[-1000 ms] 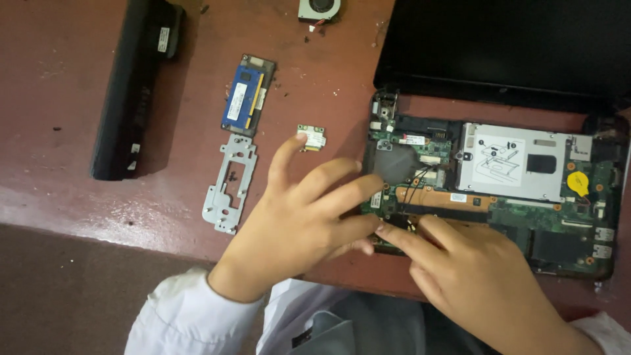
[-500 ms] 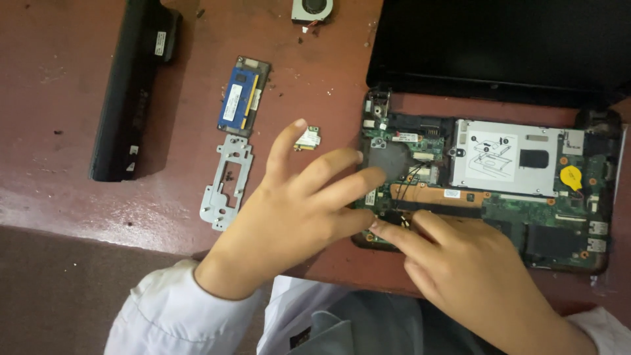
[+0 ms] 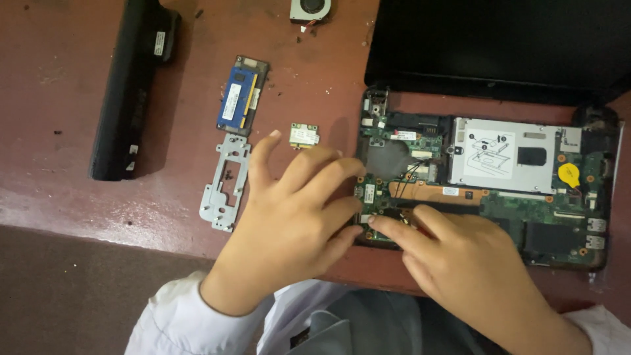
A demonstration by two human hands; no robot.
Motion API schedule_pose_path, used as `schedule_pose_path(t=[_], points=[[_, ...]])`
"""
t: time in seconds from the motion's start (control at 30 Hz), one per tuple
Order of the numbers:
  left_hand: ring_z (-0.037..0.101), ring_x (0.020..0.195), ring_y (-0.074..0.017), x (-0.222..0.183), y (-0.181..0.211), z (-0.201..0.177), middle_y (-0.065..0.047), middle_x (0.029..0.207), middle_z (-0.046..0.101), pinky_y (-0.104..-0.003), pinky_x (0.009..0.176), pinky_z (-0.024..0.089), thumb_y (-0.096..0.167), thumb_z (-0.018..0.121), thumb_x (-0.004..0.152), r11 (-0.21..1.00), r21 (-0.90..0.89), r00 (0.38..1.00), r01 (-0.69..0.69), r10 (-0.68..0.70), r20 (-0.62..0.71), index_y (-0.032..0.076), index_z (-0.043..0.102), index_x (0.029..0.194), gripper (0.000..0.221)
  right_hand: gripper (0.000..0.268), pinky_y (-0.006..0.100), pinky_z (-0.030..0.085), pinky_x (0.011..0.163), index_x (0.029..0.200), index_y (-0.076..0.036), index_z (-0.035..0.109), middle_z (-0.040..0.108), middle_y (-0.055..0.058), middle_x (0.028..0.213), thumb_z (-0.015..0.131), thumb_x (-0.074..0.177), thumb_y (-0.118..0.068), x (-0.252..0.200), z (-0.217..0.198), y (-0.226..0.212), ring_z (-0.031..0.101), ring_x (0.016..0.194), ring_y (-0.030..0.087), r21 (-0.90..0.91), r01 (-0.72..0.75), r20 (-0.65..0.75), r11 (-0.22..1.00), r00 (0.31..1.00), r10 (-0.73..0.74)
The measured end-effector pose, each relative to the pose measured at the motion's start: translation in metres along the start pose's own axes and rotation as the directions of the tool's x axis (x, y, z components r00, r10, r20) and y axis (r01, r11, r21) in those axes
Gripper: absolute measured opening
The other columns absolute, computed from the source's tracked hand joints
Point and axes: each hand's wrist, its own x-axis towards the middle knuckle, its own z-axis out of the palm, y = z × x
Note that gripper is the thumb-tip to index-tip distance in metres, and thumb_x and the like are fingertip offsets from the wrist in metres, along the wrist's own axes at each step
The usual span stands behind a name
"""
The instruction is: A person is disassembling a laptop on a workbench, removing screws with a screwdriver and extracting internal components like the fan and wireless card.
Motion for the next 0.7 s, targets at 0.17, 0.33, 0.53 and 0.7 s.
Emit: schedule_pose_path(t=[0.17, 0.33, 0.53, 0.7], points=[[0.055, 0.12, -0.026, 0.005, 0.002, -0.001, -0.002, 0.122, 0.06, -0.07, 0.106, 0.031, 0.041, 0.078, 0.079, 0.999, 0.003, 0.999, 0.049, -0.049, 0.012, 0.017, 0.072, 0.1, 0.033, 0.053, 0.035, 0.049, 0.044, 0.126, -0.038, 0.07, 0.058, -0.004, 0.083, 0.07, 0.079, -0.015, -0.001, 0.0, 0.0, 0.061, 0.052, 0.018, 0.006, -0.005, -0.009, 1.0, 1.0, 0.005], [0.051, 0.124, -0.0275, 0.013, 0.005, 0.001, -0.005, 0.132, 0.055, -0.08, 0.104, 0.032, 0.04, 0.08, 0.058, 0.991, 0.084, 0.991, 0.106, -0.112, 0.069, 0.015, 0.071, 0.107, 0.056, 0.058, 0.039, 0.051, 0.047, 0.131, -0.039, 0.068, 0.057, -0.005, 0.081, 0.067, 0.079, -0.012, -0.002, -0.001, -0.002, 0.063, 0.059, 0.02, 0.035, -0.024, -0.018, 0.999, 1.0, 0.024], [0.056, 0.114, -0.0276, 0.025, 0.012, 0.006, -0.002, 0.122, 0.06, -0.075, 0.11, 0.033, 0.02, 0.076, 0.051, 0.971, 0.222, 0.996, 0.085, -0.091, 0.02, 0.018, 0.074, 0.078, 0.027, 0.055, 0.034, 0.049, 0.051, 0.134, -0.03, 0.067, 0.063, -0.003, 0.087, 0.062, 0.087, -0.003, -0.021, 0.009, 0.004, 0.057, 0.061, 0.017, 0.117, -0.05, -0.129, 0.992, 0.99, 0.065], [0.053, 0.114, -0.0235, 0.029, 0.006, 0.006, 0.002, 0.12, 0.06, -0.075, 0.111, 0.033, 0.024, 0.077, 0.052, 0.979, 0.203, 0.997, 0.027, -0.041, 0.068, 0.019, 0.073, 0.083, 0.032, 0.056, 0.035, 0.048, 0.049, 0.139, -0.026, 0.064, 0.057, -0.006, 0.075, 0.062, 0.089, -0.002, -0.024, 0.004, 0.006, 0.051, 0.055, 0.016, 0.183, -0.1, -0.117, 0.978, 0.985, 0.123]])
